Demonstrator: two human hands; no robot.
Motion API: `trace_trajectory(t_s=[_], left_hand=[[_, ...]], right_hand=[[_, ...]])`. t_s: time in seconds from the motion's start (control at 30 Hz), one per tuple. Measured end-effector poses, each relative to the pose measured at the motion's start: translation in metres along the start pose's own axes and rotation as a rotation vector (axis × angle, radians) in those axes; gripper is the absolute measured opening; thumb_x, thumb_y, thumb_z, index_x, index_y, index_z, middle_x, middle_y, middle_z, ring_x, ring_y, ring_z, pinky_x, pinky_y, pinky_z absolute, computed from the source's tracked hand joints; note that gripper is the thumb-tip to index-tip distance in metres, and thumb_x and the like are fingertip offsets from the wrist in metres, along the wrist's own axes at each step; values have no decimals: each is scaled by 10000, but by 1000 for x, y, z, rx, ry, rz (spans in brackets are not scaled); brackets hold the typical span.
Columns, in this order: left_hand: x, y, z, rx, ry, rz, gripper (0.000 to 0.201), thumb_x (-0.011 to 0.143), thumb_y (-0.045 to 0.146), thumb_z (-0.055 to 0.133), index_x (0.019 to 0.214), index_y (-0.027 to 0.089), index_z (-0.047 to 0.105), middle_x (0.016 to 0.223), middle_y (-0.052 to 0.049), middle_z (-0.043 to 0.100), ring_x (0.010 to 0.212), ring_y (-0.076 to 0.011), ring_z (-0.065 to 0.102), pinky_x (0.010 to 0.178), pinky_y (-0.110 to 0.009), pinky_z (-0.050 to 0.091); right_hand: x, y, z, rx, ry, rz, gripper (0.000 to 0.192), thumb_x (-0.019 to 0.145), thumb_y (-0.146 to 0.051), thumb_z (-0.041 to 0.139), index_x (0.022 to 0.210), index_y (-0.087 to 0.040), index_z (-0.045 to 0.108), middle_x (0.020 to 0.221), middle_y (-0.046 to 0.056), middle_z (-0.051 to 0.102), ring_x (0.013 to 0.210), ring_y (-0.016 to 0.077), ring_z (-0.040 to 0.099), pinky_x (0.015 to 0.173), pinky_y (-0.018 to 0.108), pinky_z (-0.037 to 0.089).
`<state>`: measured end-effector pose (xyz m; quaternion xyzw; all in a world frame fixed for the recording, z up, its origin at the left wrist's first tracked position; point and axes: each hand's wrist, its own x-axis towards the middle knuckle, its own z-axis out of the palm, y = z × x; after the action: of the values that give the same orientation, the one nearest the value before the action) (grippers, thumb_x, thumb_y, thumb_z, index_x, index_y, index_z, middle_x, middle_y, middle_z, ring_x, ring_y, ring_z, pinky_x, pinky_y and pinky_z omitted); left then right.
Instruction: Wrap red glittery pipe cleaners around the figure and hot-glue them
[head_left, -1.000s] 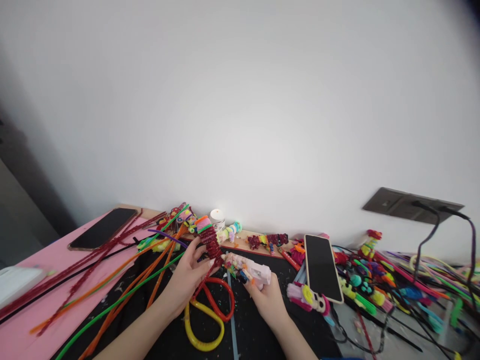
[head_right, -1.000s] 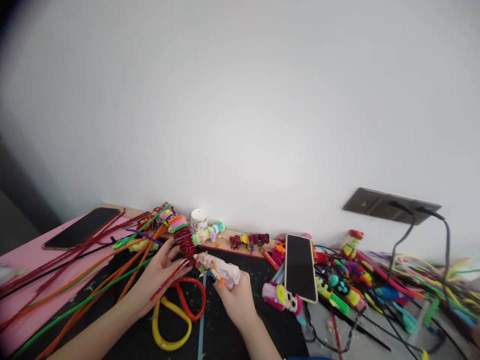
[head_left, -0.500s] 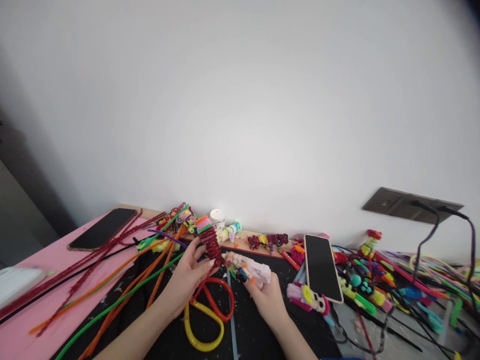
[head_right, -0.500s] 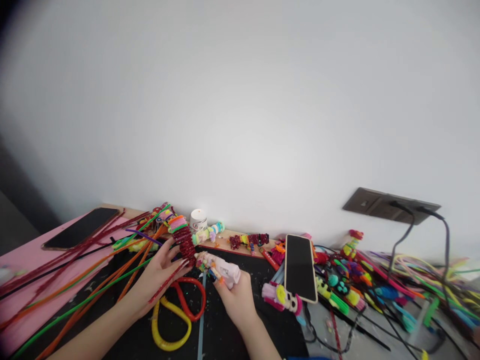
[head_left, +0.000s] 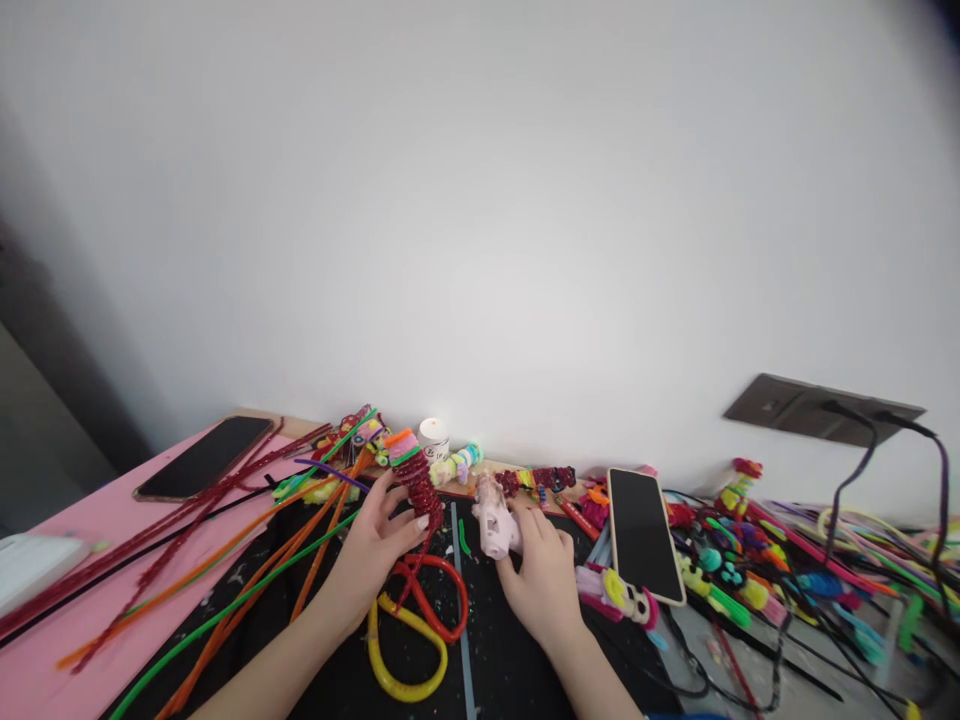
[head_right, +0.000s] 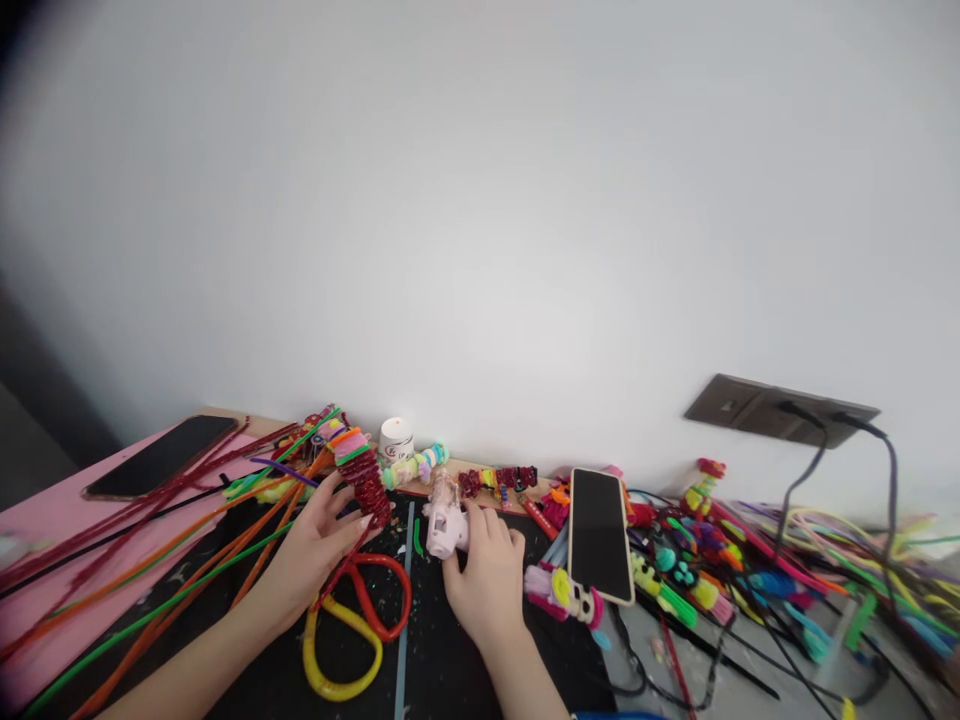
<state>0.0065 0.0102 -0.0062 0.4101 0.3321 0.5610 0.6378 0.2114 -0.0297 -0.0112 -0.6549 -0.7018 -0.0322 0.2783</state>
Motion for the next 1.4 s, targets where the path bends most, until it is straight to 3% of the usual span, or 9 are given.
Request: trace_trajectory(t_s=[0.1,0.23,0.3,0.47,0.53,0.67,1.0,1.17,1.4], left_hand=[[0,-1,-1,75,39,1,775,709,237,700,1366,321,297,1252,-61,557,1001,-215,627,866,-336,508],[-1,-6,0,181,45,66,746,714,234,680,1358,288,306,1208,-63,560,1007,-209,610,893,-349,490],[-3,-8,1,229,0,65,718,726,216,660,1351,283,313,1187,-66,558,1016,-214,598,887,-362,491],[-12,-8,7,279,-175,16,604,767,182,611,1317,287,384,1261,-90,508,1077,-240,555,891,-392,483],[-14,-8,7,263,-212,0,594,768,174,613,1309,291,399,1271,-91,503,1075,-245,557,889,-396,482],[-13,-9,8,183,-230,-27,643,755,154,634,1328,294,377,1249,-84,522,1029,-228,585,906,-391,467],[-14,-6,8,8,-259,-237,756,716,157,695,1351,307,312,1348,-106,465,1074,-255,581,856,-380,498],[-17,-3,9,-60,-325,-294,803,738,164,686,1383,371,255,1452,-92,362,1145,-275,542,827,-364,509],[-20,3,14,-115,-294,-345,801,738,175,689,1389,382,270,1471,-81,341,1186,-276,515,861,-357,492]], right_hand=[[-1,-3,0,-69,6,17,538,672,-161,543,1205,-218,508,1078,121,595,998,339,514,852,500,337],[-5,-14,-5,92,42,-102,545,672,-177,578,1202,-211,459,1172,111,515,1122,334,420,934,492,286],[-7,-21,-8,207,53,-197,446,668,-208,612,1093,-193,478,1093,100,531,1053,304,457,898,445,325],[-14,-31,-5,324,103,-255,172,703,-219,586,795,-203,442,771,11,497,721,198,476,697,338,353],[-14,-30,-2,354,131,-258,75,779,-174,494,769,-205,425,727,-2,473,683,178,463,666,314,339],[-13,-22,1,397,158,-186,158,874,-138,394,734,-205,425,687,-8,472,658,165,455,640,293,323],[-10,-17,4,344,169,-156,213,893,-140,407,694,-199,455,658,-1,509,641,165,464,627,284,311],[-10,-17,6,335,161,-165,199,873,-131,420,698,-197,489,669,6,542,648,167,479,624,286,308],[-10,-20,7,325,184,-170,201,866,-145,434,684,-196,501,654,-2,544,628,160,482,614,283,305]])
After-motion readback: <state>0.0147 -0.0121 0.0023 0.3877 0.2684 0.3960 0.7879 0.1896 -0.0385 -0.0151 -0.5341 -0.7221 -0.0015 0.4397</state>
